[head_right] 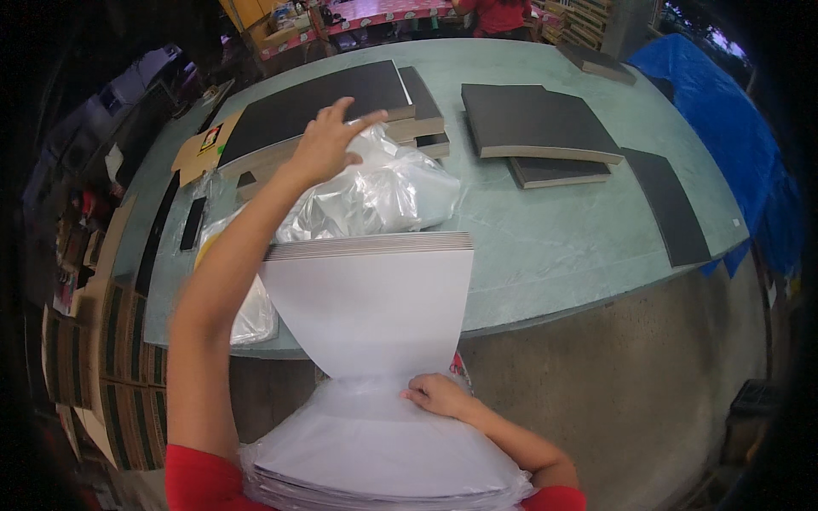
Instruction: The person wraps black books in plastic sheets by placing each book into a plastic sleeve and folding the edges.
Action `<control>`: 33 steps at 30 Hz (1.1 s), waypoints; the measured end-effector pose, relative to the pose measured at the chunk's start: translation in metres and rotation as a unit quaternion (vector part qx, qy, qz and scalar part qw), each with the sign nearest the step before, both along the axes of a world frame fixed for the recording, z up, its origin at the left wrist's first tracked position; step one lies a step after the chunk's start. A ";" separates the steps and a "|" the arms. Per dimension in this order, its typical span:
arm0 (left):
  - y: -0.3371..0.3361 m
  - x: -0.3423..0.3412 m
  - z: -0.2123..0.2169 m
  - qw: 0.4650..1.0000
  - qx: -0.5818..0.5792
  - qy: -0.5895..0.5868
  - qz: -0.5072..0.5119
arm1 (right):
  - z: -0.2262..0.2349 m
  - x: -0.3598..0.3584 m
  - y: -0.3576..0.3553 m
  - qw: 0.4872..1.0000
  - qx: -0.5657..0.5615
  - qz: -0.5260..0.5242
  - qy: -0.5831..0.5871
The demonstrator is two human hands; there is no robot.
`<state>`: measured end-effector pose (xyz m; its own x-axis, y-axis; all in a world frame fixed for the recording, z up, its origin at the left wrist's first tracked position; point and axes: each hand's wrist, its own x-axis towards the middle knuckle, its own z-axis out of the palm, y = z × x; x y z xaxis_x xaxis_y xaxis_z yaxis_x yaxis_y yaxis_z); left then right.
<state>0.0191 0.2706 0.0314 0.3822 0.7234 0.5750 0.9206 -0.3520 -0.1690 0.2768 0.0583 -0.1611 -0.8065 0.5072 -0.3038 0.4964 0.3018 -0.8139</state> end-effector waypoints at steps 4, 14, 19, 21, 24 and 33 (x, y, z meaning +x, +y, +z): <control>0.026 -0.022 -0.034 0.998 -0.030 0.022 -0.042 | -0.014 -0.001 -0.010 0.993 -0.025 -0.073 0.093; -0.184 -0.048 0.058 0.919 0.198 -0.330 0.088 | -0.014 0.007 0.000 0.994 -0.001 -0.059 0.094; -0.310 -0.026 -0.073 0.773 -0.627 0.051 0.078 | 0.028 0.001 0.024 0.985 -0.110 -0.045 0.124; -0.305 -0.019 -0.064 0.776 -0.630 -0.043 0.011 | 0.058 -0.013 0.035 0.964 -0.125 -0.084 0.219; -0.260 0.014 0.004 0.774 -0.523 -0.357 -0.007 | 0.101 -0.043 0.036 0.869 -0.217 -0.120 0.427; -0.230 0.008 -0.020 0.619 -0.383 -0.685 -0.024 | 0.118 -0.064 0.025 0.904 -0.308 -0.063 0.289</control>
